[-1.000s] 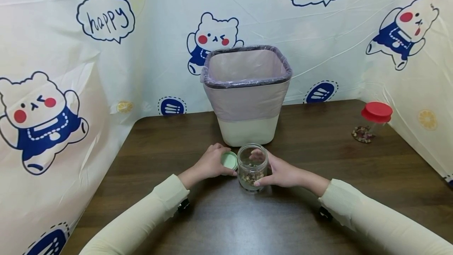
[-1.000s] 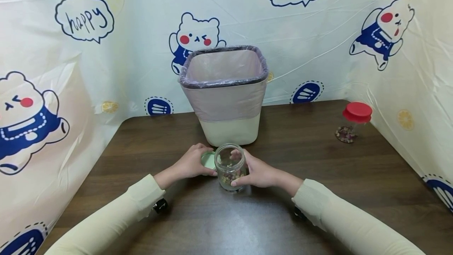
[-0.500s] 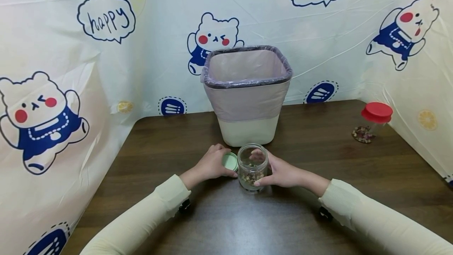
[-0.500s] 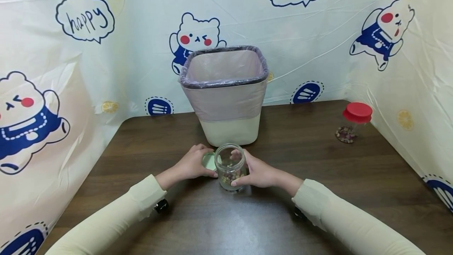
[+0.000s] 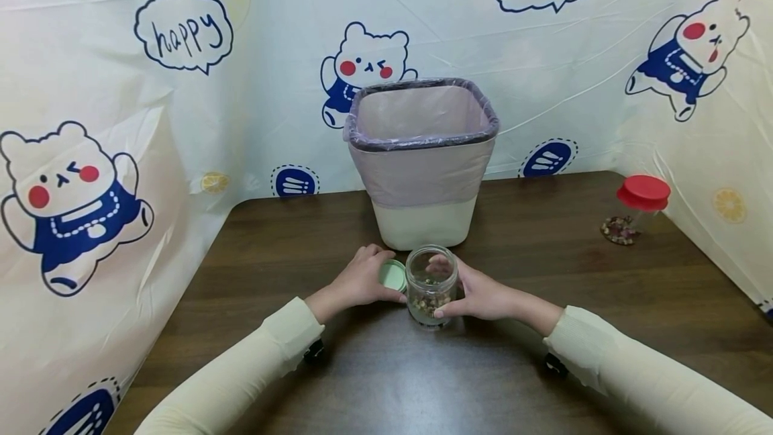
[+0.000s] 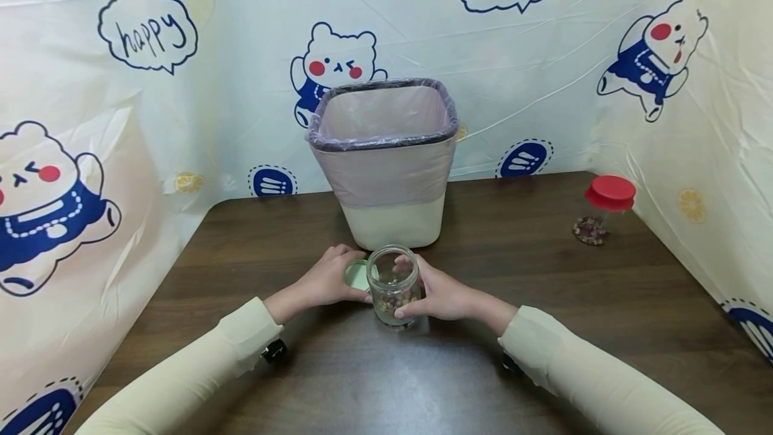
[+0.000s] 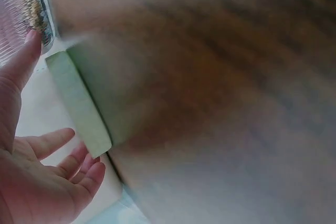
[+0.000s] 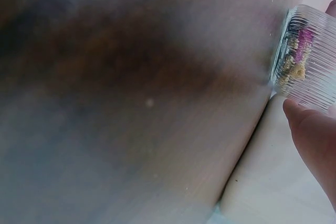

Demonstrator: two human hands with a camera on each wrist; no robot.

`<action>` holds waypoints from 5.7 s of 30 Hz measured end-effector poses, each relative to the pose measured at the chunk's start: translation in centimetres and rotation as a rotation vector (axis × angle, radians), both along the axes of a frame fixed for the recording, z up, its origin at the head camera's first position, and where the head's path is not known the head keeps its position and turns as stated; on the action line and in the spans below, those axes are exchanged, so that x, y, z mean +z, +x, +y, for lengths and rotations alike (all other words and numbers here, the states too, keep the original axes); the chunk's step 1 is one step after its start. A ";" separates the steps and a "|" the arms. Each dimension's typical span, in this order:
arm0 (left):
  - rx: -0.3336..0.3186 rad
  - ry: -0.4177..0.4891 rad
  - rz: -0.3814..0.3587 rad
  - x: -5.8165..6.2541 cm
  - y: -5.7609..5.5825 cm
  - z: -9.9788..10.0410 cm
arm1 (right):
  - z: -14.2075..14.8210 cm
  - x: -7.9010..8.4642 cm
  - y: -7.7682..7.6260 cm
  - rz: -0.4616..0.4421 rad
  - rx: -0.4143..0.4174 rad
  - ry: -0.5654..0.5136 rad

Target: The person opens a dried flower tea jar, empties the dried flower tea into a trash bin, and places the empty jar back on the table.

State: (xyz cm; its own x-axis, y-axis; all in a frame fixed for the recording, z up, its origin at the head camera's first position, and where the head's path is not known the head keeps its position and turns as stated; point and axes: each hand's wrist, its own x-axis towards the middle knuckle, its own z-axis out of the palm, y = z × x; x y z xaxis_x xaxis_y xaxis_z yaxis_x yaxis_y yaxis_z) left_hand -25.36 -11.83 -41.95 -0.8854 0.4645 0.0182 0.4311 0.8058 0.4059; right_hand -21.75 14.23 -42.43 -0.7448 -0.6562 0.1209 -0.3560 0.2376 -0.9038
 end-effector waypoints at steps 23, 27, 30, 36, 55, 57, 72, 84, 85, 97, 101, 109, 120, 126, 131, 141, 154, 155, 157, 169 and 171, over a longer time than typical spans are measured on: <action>0.093 0.550 0.235 8.4 -2.6 -3.6 | 0.0 -0.1 0.0 0.016 -0.016 0.011; 0.078 0.727 0.284 10.4 -3.1 -4.0 | 0.0 -0.1 0.0 0.006 -0.010 0.005; 0.085 0.787 0.266 11.9 -3.7 -4.1 | 0.0 -0.1 0.0 0.001 -0.008 0.002; 0.142 0.874 0.191 14.4 -5.0 -3.9 | 0.0 0.0 0.0 -0.006 -0.005 -0.011; 0.159 0.909 0.072 15.5 -9.7 -2.0 | -0.1 -0.2 0.5 0.003 -0.026 0.014; 0.160 0.928 0.043 15.5 -10.0 -1.8 | -0.1 -0.1 0.4 0.001 -0.025 0.011; 0.165 1.071 -0.109 15.0 -10.8 -0.5 | -0.1 -0.1 0.2 0.017 -0.026 0.018; 0.188 1.141 -0.216 14.8 -11.1 -0.2 | 0.0 -0.2 0.2 0.037 -0.024 0.017; 0.184 1.147 -0.222 14.8 -11.1 -0.2 | 0.0 -0.2 0.2 0.036 -0.024 0.017; 0.163 1.192 -0.275 14.5 -11.2 -0.2 | 0.0 0.0 0.1 0.036 -0.019 0.025; 0.173 1.192 -0.282 14.4 -11.1 -0.3 | -0.1 0.0 0.1 0.034 -0.020 0.024; 0.179 1.186 -0.274 14.3 -11.1 -0.3 | -0.2 0.2 0.3 0.038 -0.038 0.024; 0.197 1.169 -0.285 14.2 -11.0 -0.4 | -0.2 0.5 0.7 0.007 -0.073 -0.012; 0.197 1.159 -0.290 14.2 -10.9 -0.5 | 0.2 0.5 0.8 0.031 -0.077 -0.031; 0.207 1.145 -0.301 14.3 -11.0 -0.5 | 0.7 1.1 0.7 0.062 -0.101 -0.058; 0.210 1.133 -0.307 14.6 -10.8 -0.3 | 1.9 3.5 0.4 0.101 -0.149 -0.130; 0.204 1.121 -0.307 14.6 -10.9 -0.7 | 4.3 6.3 0.2 0.144 -0.243 -0.113; 0.205 1.120 -0.306 14.6 -10.9 -0.7 | 4.5 6.5 0.2 0.150 -0.251 -0.104; 0.207 1.127 -0.310 14.7 -10.9 -0.7 | 5.0 6.8 0.1 0.160 -0.269 -0.081; 0.216 1.123 -0.320 14.9 -10.8 -0.8 | 7.6 10.7 -0.2 0.286 -0.401 -0.059; 0.212 1.117 -0.319 14.9 -10.7 -0.8 | 8.1 11.5 -0.3 0.296 -0.428 -0.041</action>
State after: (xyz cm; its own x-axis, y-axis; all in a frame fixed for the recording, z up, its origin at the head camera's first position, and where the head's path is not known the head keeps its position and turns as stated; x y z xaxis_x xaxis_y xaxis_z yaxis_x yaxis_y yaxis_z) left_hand -36.09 -12.67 -27.05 -0.9811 0.1741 0.0849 0.0825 -0.0211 0.9964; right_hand -22.04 22.29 -30.90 -0.8755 -0.2905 0.3861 -0.4763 0.3840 -0.7910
